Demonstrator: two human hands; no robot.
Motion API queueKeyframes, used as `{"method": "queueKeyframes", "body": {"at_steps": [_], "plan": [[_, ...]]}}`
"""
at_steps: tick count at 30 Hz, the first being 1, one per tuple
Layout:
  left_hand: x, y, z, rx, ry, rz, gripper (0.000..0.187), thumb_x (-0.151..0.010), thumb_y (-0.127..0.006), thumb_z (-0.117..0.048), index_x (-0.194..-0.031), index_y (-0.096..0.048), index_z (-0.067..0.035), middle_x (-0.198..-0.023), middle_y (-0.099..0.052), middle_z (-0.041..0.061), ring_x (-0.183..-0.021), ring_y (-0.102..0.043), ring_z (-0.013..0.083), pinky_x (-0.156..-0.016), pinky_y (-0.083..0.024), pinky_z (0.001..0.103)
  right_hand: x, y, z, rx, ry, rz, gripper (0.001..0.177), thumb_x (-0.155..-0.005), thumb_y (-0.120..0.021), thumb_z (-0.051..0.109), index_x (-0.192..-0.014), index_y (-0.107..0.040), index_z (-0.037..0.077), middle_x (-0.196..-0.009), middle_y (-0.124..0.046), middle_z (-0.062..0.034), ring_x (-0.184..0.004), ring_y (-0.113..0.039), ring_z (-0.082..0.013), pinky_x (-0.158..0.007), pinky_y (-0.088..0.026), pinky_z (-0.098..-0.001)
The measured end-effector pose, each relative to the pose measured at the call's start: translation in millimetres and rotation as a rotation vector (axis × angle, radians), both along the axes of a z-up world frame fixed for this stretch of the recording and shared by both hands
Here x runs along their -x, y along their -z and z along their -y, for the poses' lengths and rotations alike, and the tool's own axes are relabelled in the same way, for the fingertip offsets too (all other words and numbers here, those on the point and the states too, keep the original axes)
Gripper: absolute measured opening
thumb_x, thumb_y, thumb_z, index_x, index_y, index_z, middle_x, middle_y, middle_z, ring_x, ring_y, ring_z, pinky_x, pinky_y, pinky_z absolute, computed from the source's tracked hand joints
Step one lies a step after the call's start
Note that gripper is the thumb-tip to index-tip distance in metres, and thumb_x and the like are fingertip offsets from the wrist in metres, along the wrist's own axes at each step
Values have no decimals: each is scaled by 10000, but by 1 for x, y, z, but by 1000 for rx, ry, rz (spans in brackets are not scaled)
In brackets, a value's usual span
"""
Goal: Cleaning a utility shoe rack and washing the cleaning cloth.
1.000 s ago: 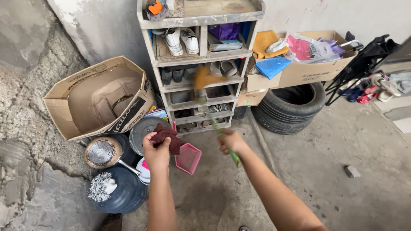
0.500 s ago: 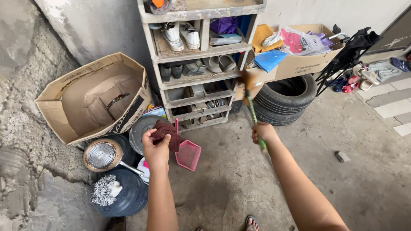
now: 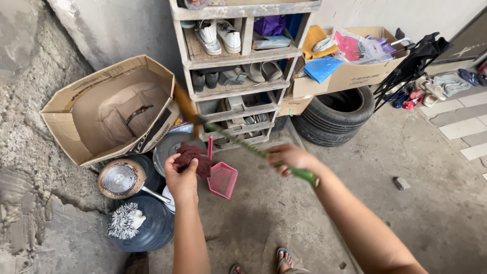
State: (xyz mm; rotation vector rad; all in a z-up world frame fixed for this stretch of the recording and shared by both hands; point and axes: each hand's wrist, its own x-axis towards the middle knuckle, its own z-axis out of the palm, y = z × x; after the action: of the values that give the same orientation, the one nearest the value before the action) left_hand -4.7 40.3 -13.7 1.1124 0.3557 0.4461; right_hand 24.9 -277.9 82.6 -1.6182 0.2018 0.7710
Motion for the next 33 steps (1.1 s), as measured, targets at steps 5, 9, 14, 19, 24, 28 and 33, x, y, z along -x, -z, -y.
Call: {"method": "queueKeyframes", "body": {"at_steps": [5,9,14,19,24,28,33], "plan": [[8,-8,-13,12,10,53,495,-842,-767,42,-1260,-533,-85,-1144,-658,62,-984,-652,132,-828,-555,282,-42,54,108,70,370,40,406,-925,-638,35,-1324,-581,-13,-697,-565,-68,-454,-425,-98,-362,-360,-256],[6,1,-10,-48,19,-32,489,-847,-766,33,-1256,-530,-93,-1129,-671,65,-976,-648,150,-828,-528,291,-74,134,176,265,626,51,259,-959,-654,52,-1166,-582,-85,-718,-551,-96,-507,-497,-157,-412,-422,-330],[-4,20,14,-46,29,-66,467,-862,-750,26,-1257,-536,-101,-1149,-670,59,-1024,-643,148,-907,-518,290,-58,141,121,389,508,-16,290,-950,-679,121,-1181,-677,-55,-718,-591,-134,-497,-545,-211,-427,-501,-367],[-19,12,37,-31,70,-104,460,-858,-749,12,-1247,-535,-111,-1176,-671,42,-1049,-638,142,-909,-513,294,-46,118,23,227,129,-47,486,-907,-689,90,-1386,-626,42,-697,-576,-54,-471,-480,-114,-385,-422,-288],[-55,16,50,-116,-11,-121,463,-848,-764,25,-1238,-546,-97,-1162,-674,60,-1038,-647,150,-918,-520,289,-88,151,12,195,36,-12,476,-873,-694,82,-1340,-602,71,-690,-583,-59,-473,-510,-134,-404,-412,-316],[-81,-2,65,-97,-76,-138,461,-835,-756,33,-1225,-545,-94,-1144,-672,62,-990,-648,153,-830,-539,306,-158,189,94,155,203,-24,324,-884,-702,76,-1195,-654,-2,-679,-561,-64,-471,-509,-153,-395,-423,-333],[-109,19,85,-144,-142,-59,460,-850,-760,46,-1238,-547,-80,-1139,-672,77,-1010,-649,154,-881,-543,284,-234,259,193,214,444,-1,274,-902,-682,47,-1168,-666,-17,-684,-570,-120,-454,-500,-214,-367,-391,-381]]}}
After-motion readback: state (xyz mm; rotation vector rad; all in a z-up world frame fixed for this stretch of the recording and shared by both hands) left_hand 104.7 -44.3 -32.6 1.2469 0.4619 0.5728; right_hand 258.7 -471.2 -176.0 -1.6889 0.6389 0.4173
